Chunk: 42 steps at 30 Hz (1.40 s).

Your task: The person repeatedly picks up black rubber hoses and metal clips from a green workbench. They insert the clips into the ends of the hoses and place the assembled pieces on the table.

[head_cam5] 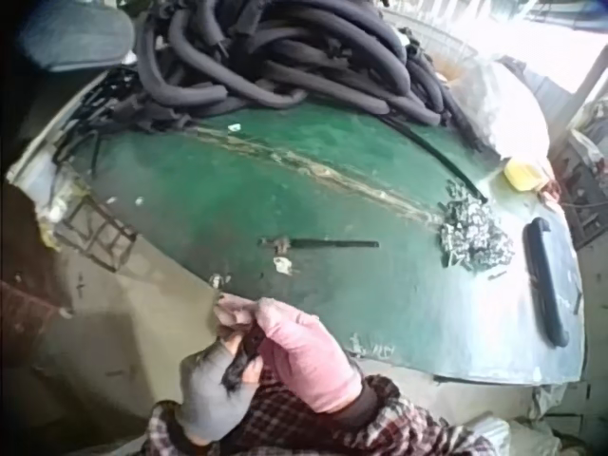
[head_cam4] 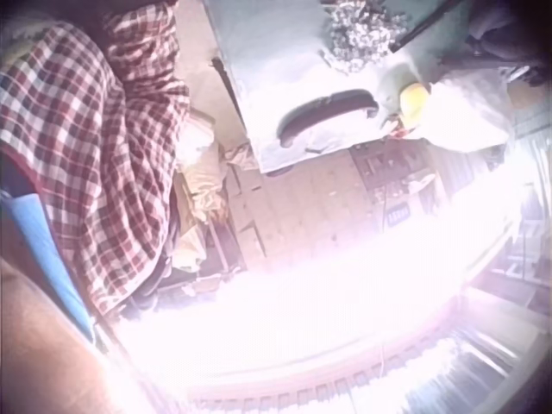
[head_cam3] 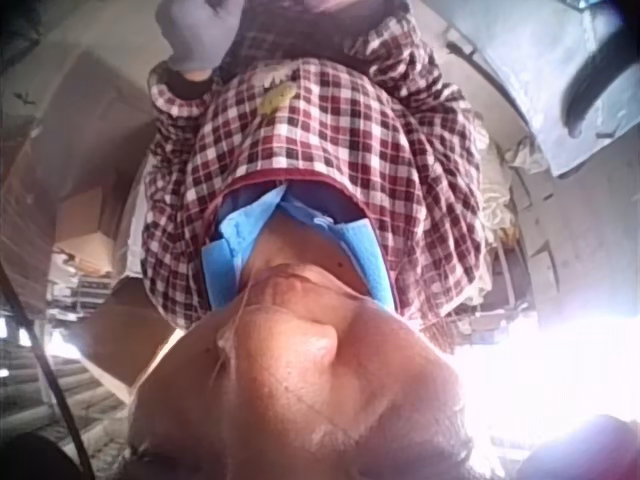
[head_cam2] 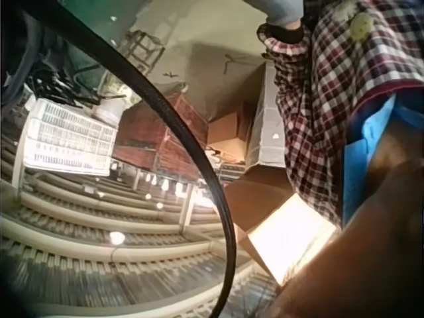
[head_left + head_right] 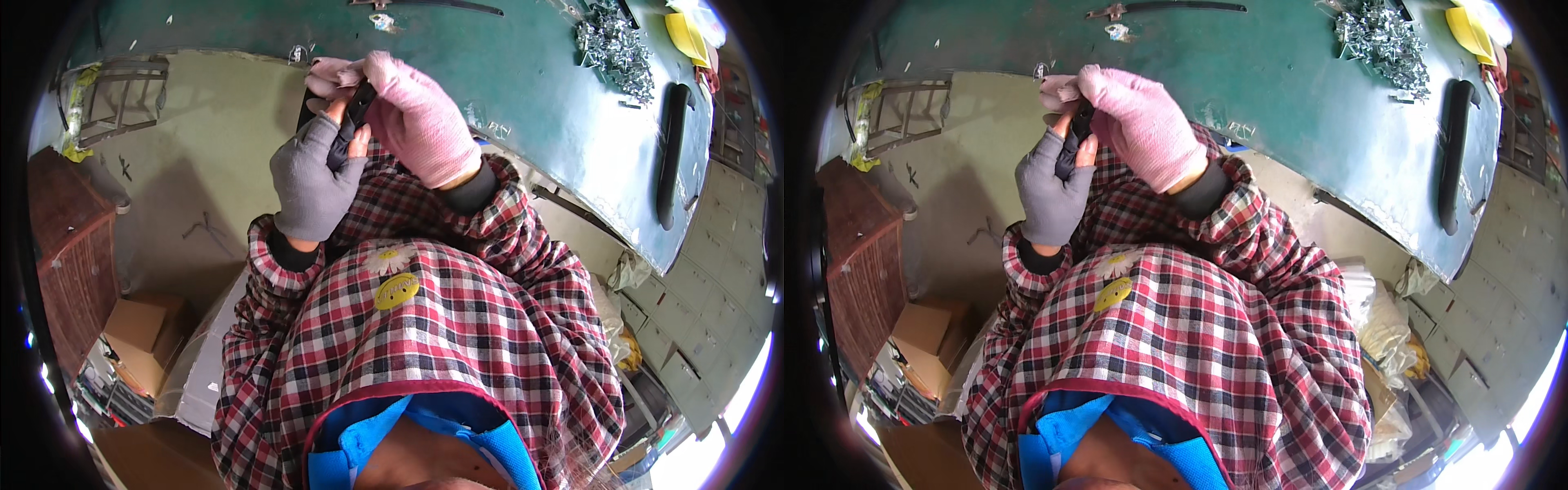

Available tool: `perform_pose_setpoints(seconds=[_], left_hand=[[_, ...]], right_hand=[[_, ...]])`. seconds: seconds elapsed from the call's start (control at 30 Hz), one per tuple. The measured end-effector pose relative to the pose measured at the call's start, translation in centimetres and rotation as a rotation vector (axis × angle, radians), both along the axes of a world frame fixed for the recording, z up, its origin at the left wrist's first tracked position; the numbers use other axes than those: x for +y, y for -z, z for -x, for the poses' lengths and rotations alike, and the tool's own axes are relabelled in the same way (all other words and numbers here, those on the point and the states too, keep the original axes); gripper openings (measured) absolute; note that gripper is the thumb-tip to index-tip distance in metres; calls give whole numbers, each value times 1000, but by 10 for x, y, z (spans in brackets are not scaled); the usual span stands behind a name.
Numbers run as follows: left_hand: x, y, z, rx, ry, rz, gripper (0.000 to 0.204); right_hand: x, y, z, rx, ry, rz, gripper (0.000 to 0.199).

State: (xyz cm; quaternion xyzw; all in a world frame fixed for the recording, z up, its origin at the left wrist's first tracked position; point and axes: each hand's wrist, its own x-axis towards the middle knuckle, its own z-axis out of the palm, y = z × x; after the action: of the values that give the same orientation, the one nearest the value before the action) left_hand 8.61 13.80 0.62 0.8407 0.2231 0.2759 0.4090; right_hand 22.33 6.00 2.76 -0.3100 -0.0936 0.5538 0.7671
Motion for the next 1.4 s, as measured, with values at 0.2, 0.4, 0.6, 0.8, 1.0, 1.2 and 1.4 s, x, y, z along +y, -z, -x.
perform_pose_setpoints(seconds=[0.2,0.4,0.6,0.8,1.0,1.2,1.4], left_hand=[[19,-3,5,95,5,48,41],[35,10,-2,164,12,-3,47],[43,9,3,194,42,31,46],[44,7,1,200,29,-102,46],[48,4,-1,280,21,-232,48],[47,6,-1,241,34,-244,51],[45,3,-3,248,68,-72,49]], right_hand=[[-14,-23,-37,-789,302,164,39],[30,-37,-116,-2221,200,417,15],[20,-41,-102,-2118,56,464,7],[-10,-21,-83,-2236,144,637,2],[-13,-38,-87,-2251,-118,766,14],[-13,-51,-92,-2170,-321,753,15],[-43,-25,-89,-1759,182,462,8]])
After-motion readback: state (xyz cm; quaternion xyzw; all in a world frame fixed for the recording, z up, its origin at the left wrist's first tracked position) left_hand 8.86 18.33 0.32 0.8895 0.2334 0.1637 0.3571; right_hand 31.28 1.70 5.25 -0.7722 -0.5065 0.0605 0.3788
